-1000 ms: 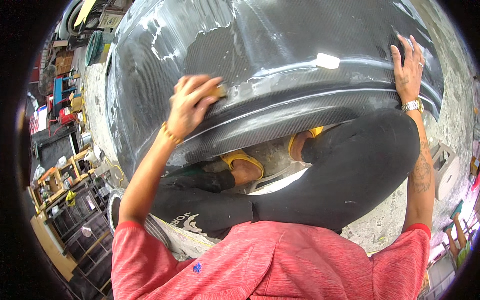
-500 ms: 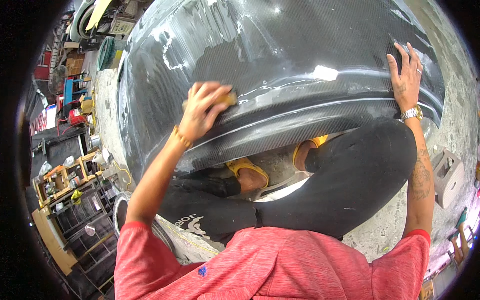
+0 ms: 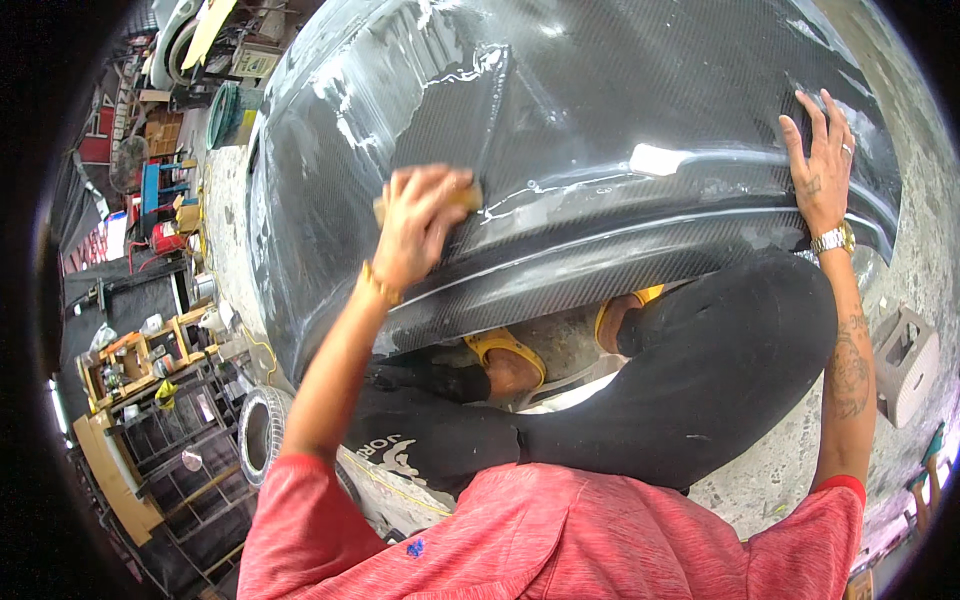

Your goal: Sand the surface of a carbon fiber car hood with a sanding block.

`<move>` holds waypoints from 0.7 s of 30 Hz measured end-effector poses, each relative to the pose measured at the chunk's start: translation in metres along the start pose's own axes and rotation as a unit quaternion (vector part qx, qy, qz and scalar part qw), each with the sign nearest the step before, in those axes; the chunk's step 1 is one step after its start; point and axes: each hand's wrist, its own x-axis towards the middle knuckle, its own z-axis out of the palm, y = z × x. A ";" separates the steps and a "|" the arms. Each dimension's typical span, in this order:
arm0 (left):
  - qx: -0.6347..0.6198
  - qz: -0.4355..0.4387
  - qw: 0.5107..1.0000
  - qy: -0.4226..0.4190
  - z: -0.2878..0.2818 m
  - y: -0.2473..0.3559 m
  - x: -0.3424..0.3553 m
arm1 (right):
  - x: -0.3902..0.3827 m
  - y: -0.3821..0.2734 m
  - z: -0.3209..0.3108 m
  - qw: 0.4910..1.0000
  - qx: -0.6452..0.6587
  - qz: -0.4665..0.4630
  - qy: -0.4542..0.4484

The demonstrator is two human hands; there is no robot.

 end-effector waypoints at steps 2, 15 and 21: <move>0.019 0.043 0.998 0.033 -0.003 -0.009 0.063 | 0.003 0.002 0.001 1.000 0.011 -0.007 0.005; -0.003 0.020 0.999 -0.038 -0.008 0.029 0.007 | 0.000 -0.007 -0.008 1.000 0.031 -0.003 0.005; 0.041 0.121 0.990 0.062 0.029 0.018 0.177 | 0.006 -0.002 0.011 0.999 0.043 -0.010 0.024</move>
